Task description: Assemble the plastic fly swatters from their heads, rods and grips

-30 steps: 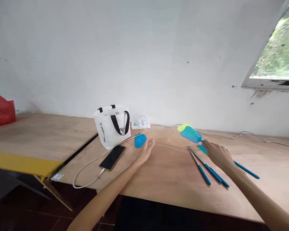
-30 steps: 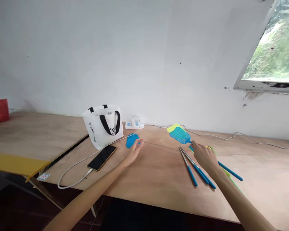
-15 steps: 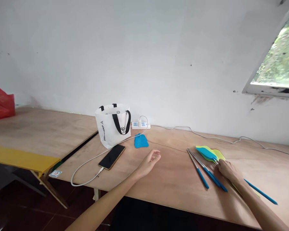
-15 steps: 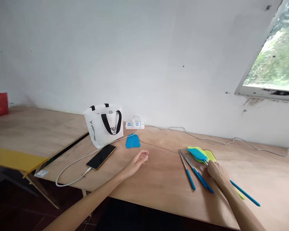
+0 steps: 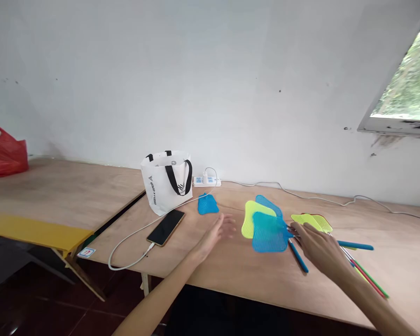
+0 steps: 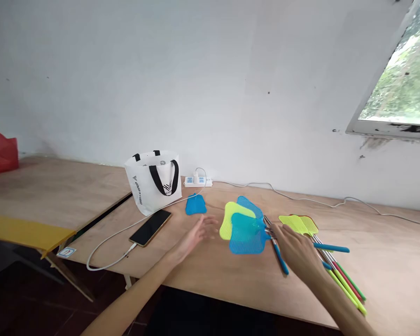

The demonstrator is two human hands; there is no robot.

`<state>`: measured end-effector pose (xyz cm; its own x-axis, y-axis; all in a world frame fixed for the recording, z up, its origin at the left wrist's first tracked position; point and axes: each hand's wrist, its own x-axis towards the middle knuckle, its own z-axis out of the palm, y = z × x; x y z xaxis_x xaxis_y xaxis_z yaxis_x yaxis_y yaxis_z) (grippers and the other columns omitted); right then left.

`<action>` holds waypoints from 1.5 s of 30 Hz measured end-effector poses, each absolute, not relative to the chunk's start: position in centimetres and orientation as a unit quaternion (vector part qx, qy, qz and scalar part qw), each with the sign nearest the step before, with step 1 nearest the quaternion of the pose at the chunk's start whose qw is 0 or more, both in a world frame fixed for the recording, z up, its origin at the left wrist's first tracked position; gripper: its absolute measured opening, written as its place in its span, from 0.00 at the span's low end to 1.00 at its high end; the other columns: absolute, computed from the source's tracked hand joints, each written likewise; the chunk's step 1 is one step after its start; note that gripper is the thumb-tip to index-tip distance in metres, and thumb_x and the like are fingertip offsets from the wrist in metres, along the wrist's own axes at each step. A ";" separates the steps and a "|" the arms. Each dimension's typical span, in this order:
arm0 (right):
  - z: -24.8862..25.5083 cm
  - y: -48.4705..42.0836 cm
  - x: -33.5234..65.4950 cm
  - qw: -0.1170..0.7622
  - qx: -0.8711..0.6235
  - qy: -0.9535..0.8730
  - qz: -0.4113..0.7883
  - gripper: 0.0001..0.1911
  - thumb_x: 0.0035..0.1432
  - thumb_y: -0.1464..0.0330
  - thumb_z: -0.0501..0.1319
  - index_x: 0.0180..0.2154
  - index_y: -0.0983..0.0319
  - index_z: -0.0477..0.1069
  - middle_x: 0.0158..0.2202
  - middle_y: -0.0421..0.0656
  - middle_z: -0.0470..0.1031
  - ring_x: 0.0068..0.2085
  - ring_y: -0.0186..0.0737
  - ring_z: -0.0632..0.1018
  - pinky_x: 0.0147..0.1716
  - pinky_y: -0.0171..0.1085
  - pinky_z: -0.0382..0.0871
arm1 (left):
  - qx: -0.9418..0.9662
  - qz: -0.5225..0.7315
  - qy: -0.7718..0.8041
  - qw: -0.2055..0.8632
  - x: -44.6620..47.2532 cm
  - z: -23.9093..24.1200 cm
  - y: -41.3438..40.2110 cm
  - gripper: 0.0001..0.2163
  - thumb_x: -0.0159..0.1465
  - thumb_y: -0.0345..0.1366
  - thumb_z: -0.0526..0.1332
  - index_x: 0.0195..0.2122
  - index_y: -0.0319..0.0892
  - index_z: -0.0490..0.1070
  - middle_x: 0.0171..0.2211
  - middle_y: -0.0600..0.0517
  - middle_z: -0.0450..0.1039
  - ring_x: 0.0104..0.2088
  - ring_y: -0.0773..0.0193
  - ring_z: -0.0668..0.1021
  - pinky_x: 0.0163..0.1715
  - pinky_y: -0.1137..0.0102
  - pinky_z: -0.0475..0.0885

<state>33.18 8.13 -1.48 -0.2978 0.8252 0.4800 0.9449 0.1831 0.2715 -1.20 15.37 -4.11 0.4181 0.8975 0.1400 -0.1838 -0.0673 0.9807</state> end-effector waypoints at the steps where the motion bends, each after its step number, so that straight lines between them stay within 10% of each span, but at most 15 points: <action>1: -1.5 7.5 32.1 0.139 -0.552 -0.777 -0.268 0.14 0.68 0.73 0.48 0.50 0.59 0.68 0.32 0.44 0.76 0.31 0.42 0.79 0.27 0.35 0.61 | 0.614 0.458 0.345 0.542 -2.6 -4.0 15.3 0.28 0.69 0.61 0.50 0.56 0.44 0.70 0.54 0.42 0.75 0.49 0.52 0.79 0.48 0.60 0.74; 8: -4.2 5.3 29.3 0.238 -0.558 -0.777 -0.170 0.15 0.69 0.73 0.46 0.48 0.56 0.69 0.39 0.45 0.81 0.34 0.40 0.81 0.25 0.33 0.64 | 0.665 0.223 0.711 -0.054 -15.8 -5.1 15.4 0.29 0.65 0.55 0.57 0.57 0.37 0.70 0.52 0.34 0.75 0.54 0.34 0.74 0.54 0.45 0.66; 28: -5.9 5.1 23.8 0.258 -0.578 -0.752 -0.183 0.12 0.69 0.74 0.48 0.45 0.58 0.67 0.29 0.41 0.75 0.32 0.42 0.77 0.28 0.35 0.56 | 0.650 0.120 0.743 -0.104 -15.8 -6.8 17.4 0.36 0.68 0.52 0.54 0.71 0.34 0.50 0.53 0.32 0.74 0.52 0.36 0.75 0.48 0.52 0.68; 45: -8.2 4.6 23.2 0.084 -0.594 -0.793 -0.110 0.22 0.54 0.82 0.52 0.47 0.56 0.64 0.31 0.40 0.80 0.31 0.44 0.80 0.27 0.38 0.44 | 0.640 0.168 0.749 -0.034 -15.3 -5.8 17.2 0.34 0.66 0.49 0.57 0.69 0.37 0.54 0.57 0.33 0.72 0.56 0.35 0.72 0.52 0.48 0.65</action>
<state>23.16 4.57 -8.23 -0.2801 0.9230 0.2637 0.9600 0.2704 0.0734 -15.30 17.19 -5.85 -0.1785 0.9470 0.2669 0.9702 0.1241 0.2083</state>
